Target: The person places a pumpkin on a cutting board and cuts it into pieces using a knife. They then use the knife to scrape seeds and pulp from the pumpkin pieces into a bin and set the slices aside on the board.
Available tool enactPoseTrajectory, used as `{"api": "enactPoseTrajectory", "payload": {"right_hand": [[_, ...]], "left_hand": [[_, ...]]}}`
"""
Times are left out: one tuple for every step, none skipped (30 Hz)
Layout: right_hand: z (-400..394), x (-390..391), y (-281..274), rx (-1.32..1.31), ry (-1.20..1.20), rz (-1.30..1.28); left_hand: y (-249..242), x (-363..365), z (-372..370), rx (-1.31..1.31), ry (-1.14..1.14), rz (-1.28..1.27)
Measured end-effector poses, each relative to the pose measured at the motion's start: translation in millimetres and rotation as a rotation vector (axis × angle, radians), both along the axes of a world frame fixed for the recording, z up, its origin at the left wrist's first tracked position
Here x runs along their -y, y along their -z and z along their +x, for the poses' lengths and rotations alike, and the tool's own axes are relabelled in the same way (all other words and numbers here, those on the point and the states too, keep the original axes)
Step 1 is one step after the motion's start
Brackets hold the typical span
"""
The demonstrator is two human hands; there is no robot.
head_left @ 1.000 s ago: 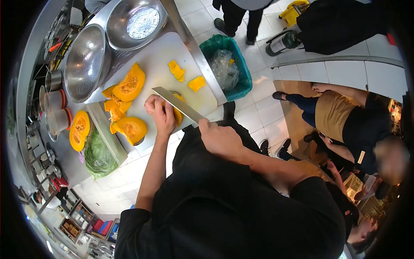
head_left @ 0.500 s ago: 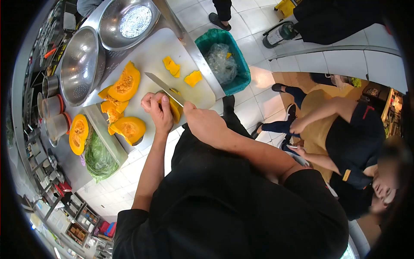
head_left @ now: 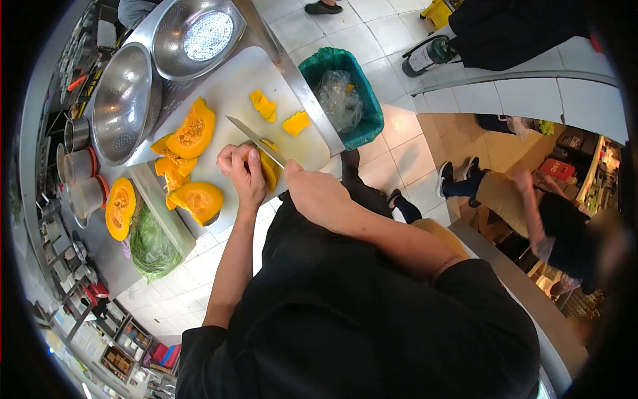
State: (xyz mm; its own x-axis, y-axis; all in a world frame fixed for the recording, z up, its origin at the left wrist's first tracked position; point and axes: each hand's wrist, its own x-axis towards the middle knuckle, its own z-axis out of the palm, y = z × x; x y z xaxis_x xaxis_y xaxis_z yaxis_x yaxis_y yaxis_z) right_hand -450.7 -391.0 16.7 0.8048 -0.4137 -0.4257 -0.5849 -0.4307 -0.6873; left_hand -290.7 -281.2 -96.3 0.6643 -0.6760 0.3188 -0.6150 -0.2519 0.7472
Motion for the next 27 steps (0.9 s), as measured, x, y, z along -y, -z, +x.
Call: {"api": "enactPoseTrajectory", "payload": {"right_hand": [[3.2,-1.9,13.5,0.060,0.027,-0.035],[6.8,-2.5,26.4,0.121,0.052,-0.072],[14.9,1.6,36.9,0.124,0.048,-0.076],[27.6,10.4,47.8,0.126,0.036,-0.040],[38.6,19.6,57.8,0.135,0.023,-0.008],[38.1,25.3,71.9,0.148,0.023,-0.012],[31.0,32.4,88.3,0.249,0.030,0.022],[24.1,41.0,95.1,0.350,0.033,0.052],[16.1,48.1,91.8,0.358,0.028,0.045],[6.1,53.2,85.8,0.307,0.052,0.007],[-1.8,56.5,79.5,0.254,0.075,-0.030],[-6.5,58.9,71.6,0.257,0.066,-0.033],[-9.5,61.5,62.4,0.179,0.101,-0.064],[-10.3,63.1,53.5,0.103,0.137,-0.096],[-10.0,62.6,45.7,0.110,0.126,-0.102],[-9.8,59.9,38.2,0.053,0.139,-0.169],[-9.6,56.7,31.0,-0.004,0.152,-0.237],[-10.3,54.0,23.6,0.001,0.139,-0.242],[-11.9,50.7,16.4,0.005,0.080,-0.296],[-14.0,45.6,10.2,0.006,0.021,-0.350],[-16.7,38.4,5.4,0.006,0.009,-0.356],[-21.2,29.5,1.0,0.047,-0.074,-0.457],[-25.8,20.7,-4.0,0.089,-0.158,-0.557],[-30.3,12.9,-10.6,0.147,-0.211,-0.660],[-32.9,6.5,-17.9,0.146,-0.221,-0.665],[-35.3,0.2,-25.1,0.135,-0.245,-0.671],[-37.4,-5.2,-29.0,0.125,-0.269,-0.677]], "left_hand": [[-1.1,-0.1,-1.0,0.012,-0.012,0.015],[-2.4,0.3,-1.6,0.011,-0.014,0.011],[-4.3,0.1,-1.6,0.004,-0.005,0.020],[-7.1,0.7,-0.5,0.002,0.006,0.026],[-10.3,2.1,2.8,0.018,0.005,0.016],[-13.9,-0.3,4.4,-0.022,0.029,0.039],[-16.4,-3.5,6.2,-0.062,0.053,0.061],[-16.2,-9.3,11.5,-0.051,0.099,0.091],[-26.4,-9.7,8.3,-0.042,0.095,0.083],[-42.7,-8.9,0.2,0.004,0.076,0.126],[-52.4,-11.0,-5.6,0.048,0.056,0.171],[-51.9,-16.0,-6.8,0.024,0.049,0.314],[-50.6,-18.8,-9.7,0.027,0.038,0.308],[-48.9,-20.0,-12.9,0.047,0.043,0.319],[-47.0,-21.1,-14.1,0.068,0.048,0.331],[-44.1,-22.7,-12.3,0.072,0.036,0.326],[-40.6,-23.4,-8.7,0.032,0.090,0.284],[-41.7,-21.9,-6.1,-0.007,0.144,0.240],[-42.5,-21.0,-4.5,-0.007,0.130,0.234],[-43.0,-20.3,-3.6,0.035,0.162,0.261],[-45.4,-18.8,-3.8,0.076,0.196,0.286],[-47.5,-18.2,-6.3,0.070,0.185,0.282],[-49.8,-17.3,-9.4,0.090,0.162,0.309],[-52.1,-15.6,-11.0,0.112,0.142,0.335],[-54.4,-13.6,-11.6,0.107,0.134,0.330],[-56.6,-12.1,-12.2,0.071,0.141,0.362],[-56.9,-11.8,-12.0,0.034,0.149,0.393]]}}
